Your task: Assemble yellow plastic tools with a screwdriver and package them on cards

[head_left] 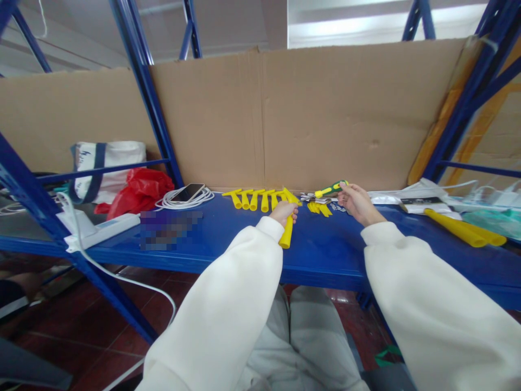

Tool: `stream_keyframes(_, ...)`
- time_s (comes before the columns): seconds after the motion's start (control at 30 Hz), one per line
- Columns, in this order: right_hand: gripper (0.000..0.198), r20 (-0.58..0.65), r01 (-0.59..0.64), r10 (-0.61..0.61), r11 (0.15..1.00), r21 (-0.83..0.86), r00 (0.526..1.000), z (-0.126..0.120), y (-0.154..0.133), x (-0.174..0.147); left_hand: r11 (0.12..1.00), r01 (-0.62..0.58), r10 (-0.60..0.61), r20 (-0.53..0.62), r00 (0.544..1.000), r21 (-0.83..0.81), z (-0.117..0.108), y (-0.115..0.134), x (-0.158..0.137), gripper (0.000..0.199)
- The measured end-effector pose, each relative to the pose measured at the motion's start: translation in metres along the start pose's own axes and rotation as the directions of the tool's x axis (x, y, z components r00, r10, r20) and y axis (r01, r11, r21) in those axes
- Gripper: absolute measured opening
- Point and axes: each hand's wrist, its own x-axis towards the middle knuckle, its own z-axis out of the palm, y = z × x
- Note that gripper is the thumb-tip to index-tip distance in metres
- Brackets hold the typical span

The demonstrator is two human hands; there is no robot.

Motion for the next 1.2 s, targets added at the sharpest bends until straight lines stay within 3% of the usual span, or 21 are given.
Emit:
stream_keyframes(0.17,0.047,-0.025,0.004,-0.004,1.0,0.005,1.0,0.0014,-0.0002,-0.002,1.0,0.0,0.0,-0.007,1.0,0.0,0.0007,0.0,-0.0011,0.022)
stream_keyframes(0.27,0.047,0.033,0.03,-0.029,0.999,-0.024,0.999,0.0011,-0.0011,-0.0044,1.0,0.002,-0.002,-0.01,1.0,-0.004,0.001,0.0004,-0.0025,0.023)
stream_keyframes(0.5,0.036,0.136,-0.064,0.062,0.998,0.008,0.989,0.0008,-0.008,-0.0057,1.0,-0.015,0.015,-0.001,1.0,0.018,-0.0001,0.0003,-0.0022,0.022)
stream_keyframes(0.8,0.039,-0.014,-0.067,0.067,0.997,0.022,0.998,0.0045,-0.0047,-0.0046,1.0,-0.005,0.005,-0.002,1.0,0.022,0.0002,-0.0002,-0.0001,0.02)
stream_keyframes(1.2,0.041,0.035,-0.044,0.044,0.999,-0.011,0.998,0.0038,-0.0054,-0.007,1.0,-0.013,0.013,0.005,1.0,0.011,0.0008,-0.0008,-0.0015,0.022)
